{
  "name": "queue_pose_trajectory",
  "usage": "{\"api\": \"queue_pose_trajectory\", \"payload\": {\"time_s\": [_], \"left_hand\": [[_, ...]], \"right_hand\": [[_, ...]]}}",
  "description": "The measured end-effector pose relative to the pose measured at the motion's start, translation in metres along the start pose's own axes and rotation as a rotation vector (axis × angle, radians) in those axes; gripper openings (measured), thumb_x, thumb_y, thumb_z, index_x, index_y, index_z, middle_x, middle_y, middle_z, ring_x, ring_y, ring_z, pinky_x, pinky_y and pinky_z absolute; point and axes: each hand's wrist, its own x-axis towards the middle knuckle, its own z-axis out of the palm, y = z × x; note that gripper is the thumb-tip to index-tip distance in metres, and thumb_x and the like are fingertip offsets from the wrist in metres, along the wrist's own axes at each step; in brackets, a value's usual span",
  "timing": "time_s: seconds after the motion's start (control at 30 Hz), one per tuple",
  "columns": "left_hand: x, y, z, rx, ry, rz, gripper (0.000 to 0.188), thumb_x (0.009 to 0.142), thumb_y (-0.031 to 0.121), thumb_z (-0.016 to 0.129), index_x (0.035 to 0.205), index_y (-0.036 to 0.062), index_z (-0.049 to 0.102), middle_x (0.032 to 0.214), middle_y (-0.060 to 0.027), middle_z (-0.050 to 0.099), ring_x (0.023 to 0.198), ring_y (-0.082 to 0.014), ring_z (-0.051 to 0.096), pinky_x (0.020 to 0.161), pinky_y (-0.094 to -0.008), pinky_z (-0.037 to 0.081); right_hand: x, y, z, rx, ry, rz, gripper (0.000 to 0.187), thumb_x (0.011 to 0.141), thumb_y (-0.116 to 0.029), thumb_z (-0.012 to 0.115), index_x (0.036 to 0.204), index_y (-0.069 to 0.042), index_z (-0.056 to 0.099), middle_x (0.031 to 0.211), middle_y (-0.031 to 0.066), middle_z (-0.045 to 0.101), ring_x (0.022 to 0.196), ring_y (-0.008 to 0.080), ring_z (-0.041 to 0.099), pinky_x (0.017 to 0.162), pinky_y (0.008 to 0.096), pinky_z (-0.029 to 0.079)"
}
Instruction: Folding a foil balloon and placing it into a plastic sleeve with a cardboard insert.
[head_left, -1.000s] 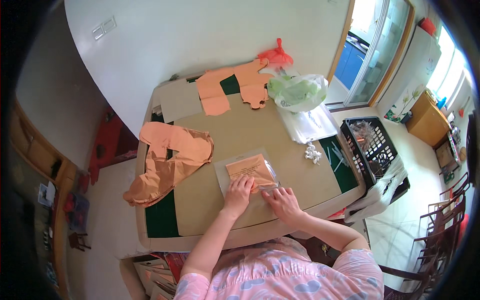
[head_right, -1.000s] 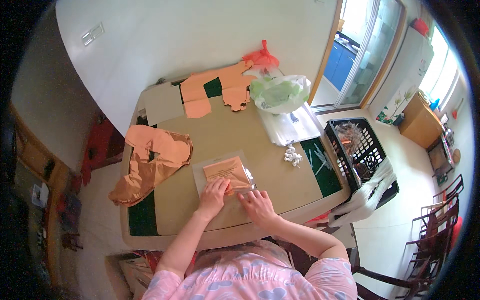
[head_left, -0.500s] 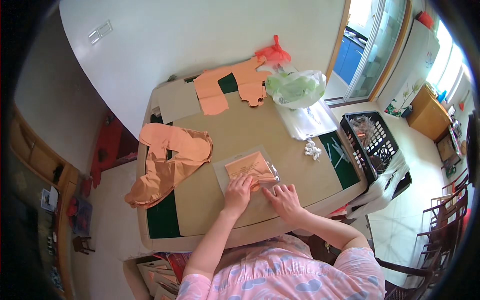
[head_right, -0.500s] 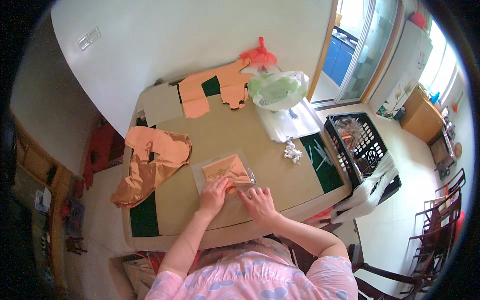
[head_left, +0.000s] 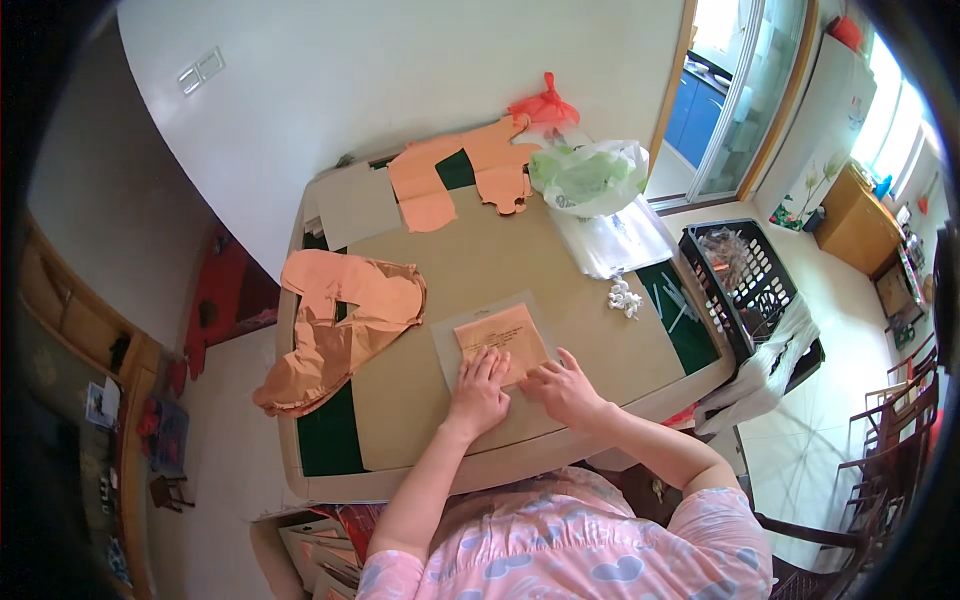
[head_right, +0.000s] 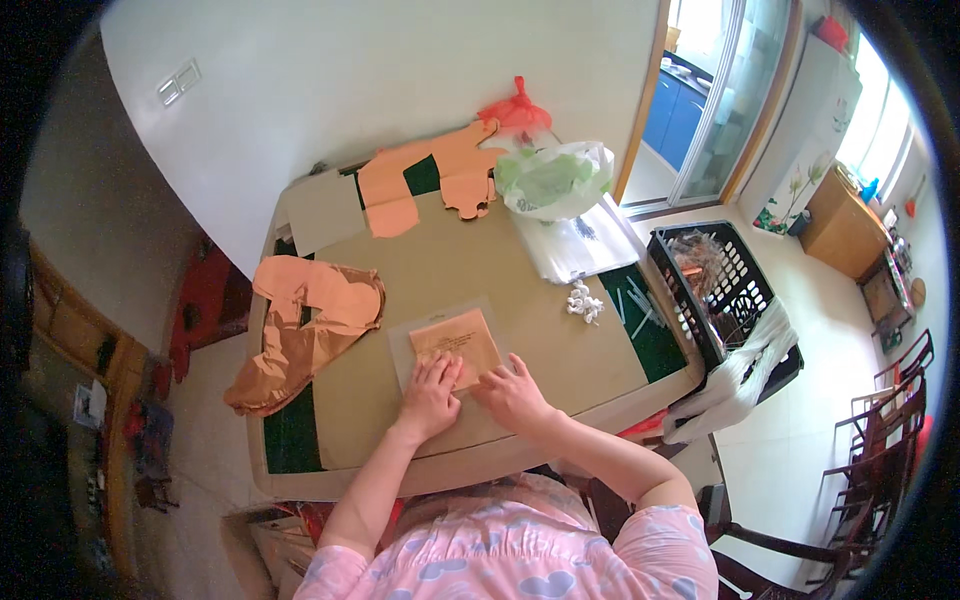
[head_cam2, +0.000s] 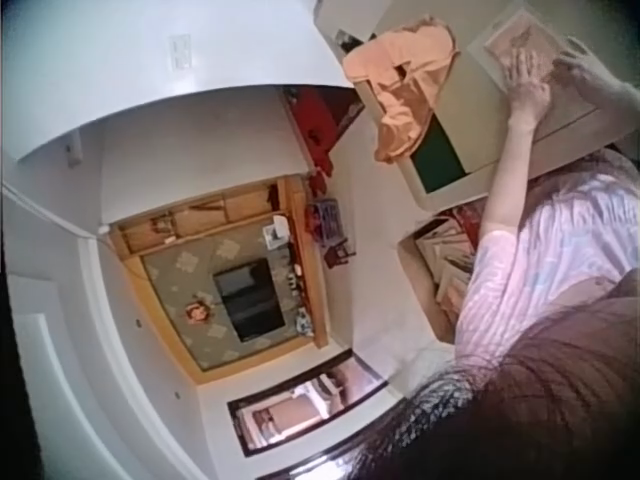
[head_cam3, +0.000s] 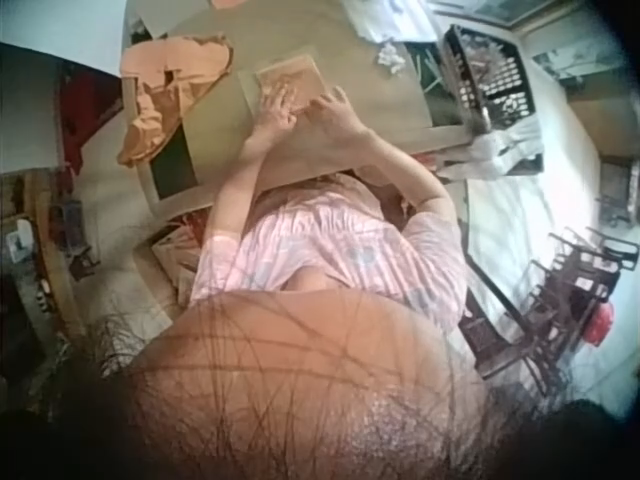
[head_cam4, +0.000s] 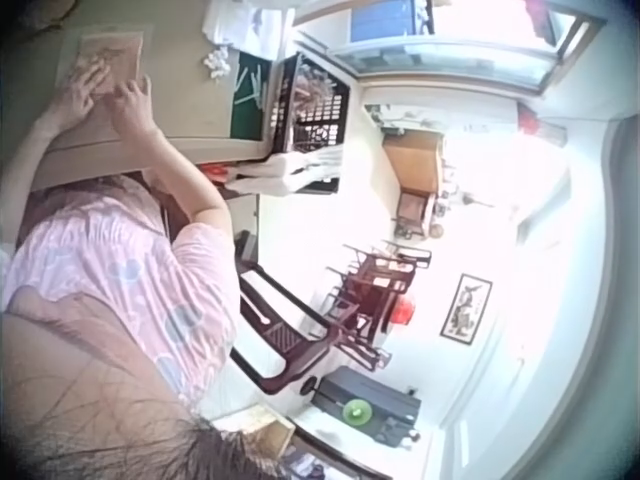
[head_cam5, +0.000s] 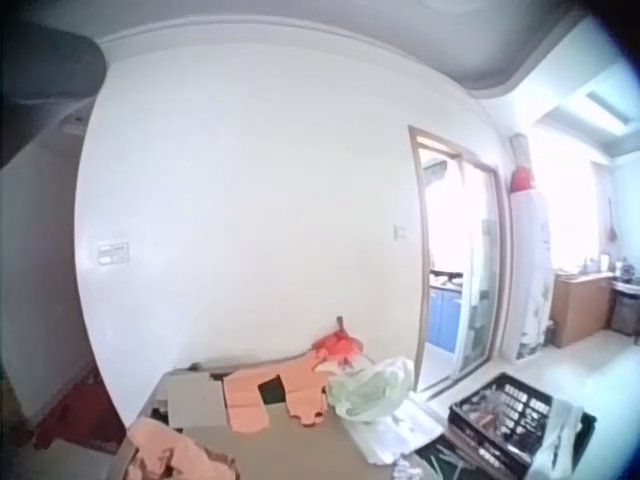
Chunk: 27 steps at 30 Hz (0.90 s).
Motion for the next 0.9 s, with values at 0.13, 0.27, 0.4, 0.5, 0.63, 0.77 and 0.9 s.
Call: {"api": "queue_pose_trajectory", "payload": {"time_s": [0.13,0.27,0.4,0.5,0.63,0.77,0.9], "left_hand": [[0.0,0.001,0.0,-0.052,0.018,-0.006,0.055,0.075,0.013,0.054,0.13,0.0057,0.053,0.138,-0.0176,0.045,0.134,-0.0324,0.036,0.113,-0.0502,0.025],[-0.002,-0.004,0.003,-0.018,0.016,0.009,0.051,0.078,0.013,0.054,0.128,0.0061,0.055,0.136,-0.0168,0.048,0.133,-0.0323,0.038,0.112,-0.0503,0.026],[0.0,-0.006,0.009,-0.008,0.008,-0.014,0.045,0.082,0.014,0.054,0.127,0.0064,0.055,0.135,-0.0156,0.05,0.131,-0.0313,0.041,0.111,-0.0489,0.028],[0.002,-0.004,0.009,-0.061,0.043,-0.036,0.039,0.086,0.013,0.052,0.125,0.0066,0.057,0.132,-0.0148,0.053,0.129,-0.0306,0.044,0.109,-0.0471,0.031],[0.004,0.0,0.006,-0.062,0.111,-0.043,0.036,0.086,0.009,0.055,0.121,0.0061,0.058,0.127,-0.0145,0.057,0.124,-0.0299,0.049,0.107,-0.0462,0.034],[0.009,-0.002,0.009,-0.11,0.143,-0.092,0.031,0.085,0.006,0.058,0.115,0.0049,0.063,0.118,-0.0137,0.063,0.115,-0.0314,0.056,0.101,-0.0441,0.041],[0.013,0.0,0.004,-0.154,0.146,-0.119,0.029,0.084,0.004,0.058,0.113,0.0048,0.063,0.117,-0.0134,0.063,0.114,-0.0321,0.057,0.098,-0.0428,0.044]], "right_hand": [[0.001,0.005,0.008,0.034,0.245,0.007,0.05,0.08,-0.014,0.057,0.13,-0.016,0.054,0.126,0.0054,0.052,0.118,0.0214,0.048,0.107,0.0484,0.03],[-0.005,0.006,0.003,0.064,0.274,0.001,0.054,0.074,-0.007,0.057,0.127,-0.018,0.057,0.121,0.0065,0.055,0.114,0.0234,0.051,0.105,0.0458,0.031],[-0.022,-0.001,0.009,0.098,0.19,-0.001,0.051,0.078,-0.009,0.056,0.127,-0.02,0.057,0.11,0.0053,0.058,0.104,0.0227,0.054,0.095,0.0418,0.036],[-0.027,-0.008,0.019,0.032,0.202,0.093,0.047,0.082,-0.012,0.054,0.129,-0.019,0.055,0.098,0.0037,0.057,0.096,0.0214,0.055,0.085,0.0385,0.037],[-0.017,-0.014,0.019,0.002,0.236,0.242,0.049,0.085,-0.014,0.052,0.134,-0.017,0.049,0.092,0.0047,0.056,0.091,0.0206,0.055,0.081,0.0378,0.036],[-0.015,-0.012,0.021,-0.102,0.142,0.205,0.052,0.086,-0.015,0.051,0.137,-0.018,0.046,0.094,0.0059,0.056,0.091,0.0211,0.056,0.08,0.039,0.036],[-0.013,-0.011,0.008,-0.23,0.055,0.175,0.054,0.086,-0.016,0.052,0.139,-0.019,0.044,0.096,0.0067,0.056,0.093,0.0216,0.056,0.08,0.0403,0.036]]}}
